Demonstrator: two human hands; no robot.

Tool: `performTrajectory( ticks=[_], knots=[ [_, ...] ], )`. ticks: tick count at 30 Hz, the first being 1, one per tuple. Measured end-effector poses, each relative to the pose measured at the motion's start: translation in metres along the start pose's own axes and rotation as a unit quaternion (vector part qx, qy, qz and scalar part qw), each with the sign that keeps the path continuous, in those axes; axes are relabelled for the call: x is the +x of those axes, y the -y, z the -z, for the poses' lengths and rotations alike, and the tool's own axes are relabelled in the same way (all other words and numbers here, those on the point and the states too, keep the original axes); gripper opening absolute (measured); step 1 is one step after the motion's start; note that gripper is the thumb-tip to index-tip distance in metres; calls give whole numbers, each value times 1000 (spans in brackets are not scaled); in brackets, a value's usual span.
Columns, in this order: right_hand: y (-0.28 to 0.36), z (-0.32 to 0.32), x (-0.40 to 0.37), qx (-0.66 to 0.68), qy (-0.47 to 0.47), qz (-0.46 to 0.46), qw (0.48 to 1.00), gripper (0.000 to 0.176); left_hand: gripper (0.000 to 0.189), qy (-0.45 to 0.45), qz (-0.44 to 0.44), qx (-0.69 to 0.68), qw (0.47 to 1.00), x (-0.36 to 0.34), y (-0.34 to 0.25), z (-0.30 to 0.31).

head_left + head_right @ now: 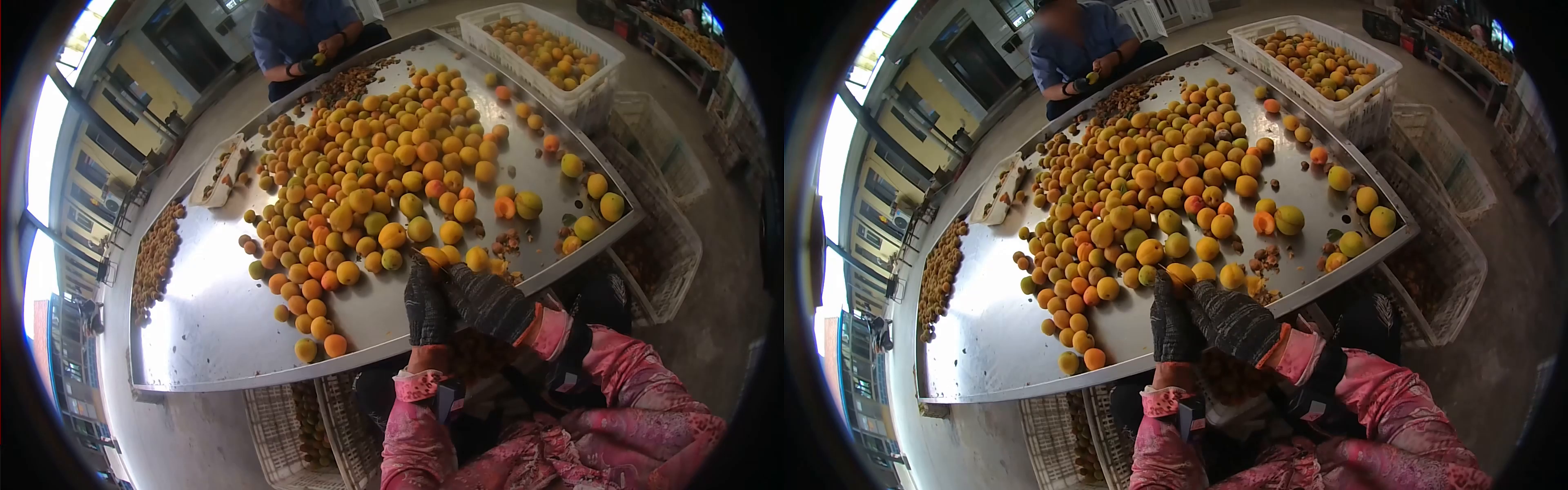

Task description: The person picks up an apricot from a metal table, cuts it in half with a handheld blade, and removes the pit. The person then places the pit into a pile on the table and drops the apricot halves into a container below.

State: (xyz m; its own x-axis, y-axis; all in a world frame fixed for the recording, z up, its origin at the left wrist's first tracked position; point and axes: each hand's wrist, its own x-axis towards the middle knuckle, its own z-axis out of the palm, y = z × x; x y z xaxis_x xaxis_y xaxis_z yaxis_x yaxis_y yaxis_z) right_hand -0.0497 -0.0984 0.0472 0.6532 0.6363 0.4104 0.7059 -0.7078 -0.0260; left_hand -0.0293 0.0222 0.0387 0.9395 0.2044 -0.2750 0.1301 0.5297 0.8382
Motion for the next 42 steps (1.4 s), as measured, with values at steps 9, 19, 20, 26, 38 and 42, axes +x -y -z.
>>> performTrajectory(
  ticks=[9, 19, 20, 26, 38, 42],
  knots=[
    [4, 19, 13, 296, 125, -183, 929, 34, 41, 73, -53, 121, 989, 2, -2, 15],
    [0, 35, 20, 607, 66, -287, 738, 25, 42, 55, -77, 84, 992, 8, 11, 19],
    [0, 48, 23, 614, 116, -335, 705, 22, 38, 43, -87, 130, 987, 14, 13, 29],
    [-42, 43, 3, 631, 142, -271, 713, 21, 45, -24, 37, -29, 999, 0, -43, 17],
    [-44, 14, 18, 642, 36, -130, 755, 57, 55, 204, -70, 329, 919, -9, -13, 19],
    [-34, 17, 24, 575, -18, -148, 804, 56, 53, 166, -312, 534, 768, -21, -16, 12]
  ],
)
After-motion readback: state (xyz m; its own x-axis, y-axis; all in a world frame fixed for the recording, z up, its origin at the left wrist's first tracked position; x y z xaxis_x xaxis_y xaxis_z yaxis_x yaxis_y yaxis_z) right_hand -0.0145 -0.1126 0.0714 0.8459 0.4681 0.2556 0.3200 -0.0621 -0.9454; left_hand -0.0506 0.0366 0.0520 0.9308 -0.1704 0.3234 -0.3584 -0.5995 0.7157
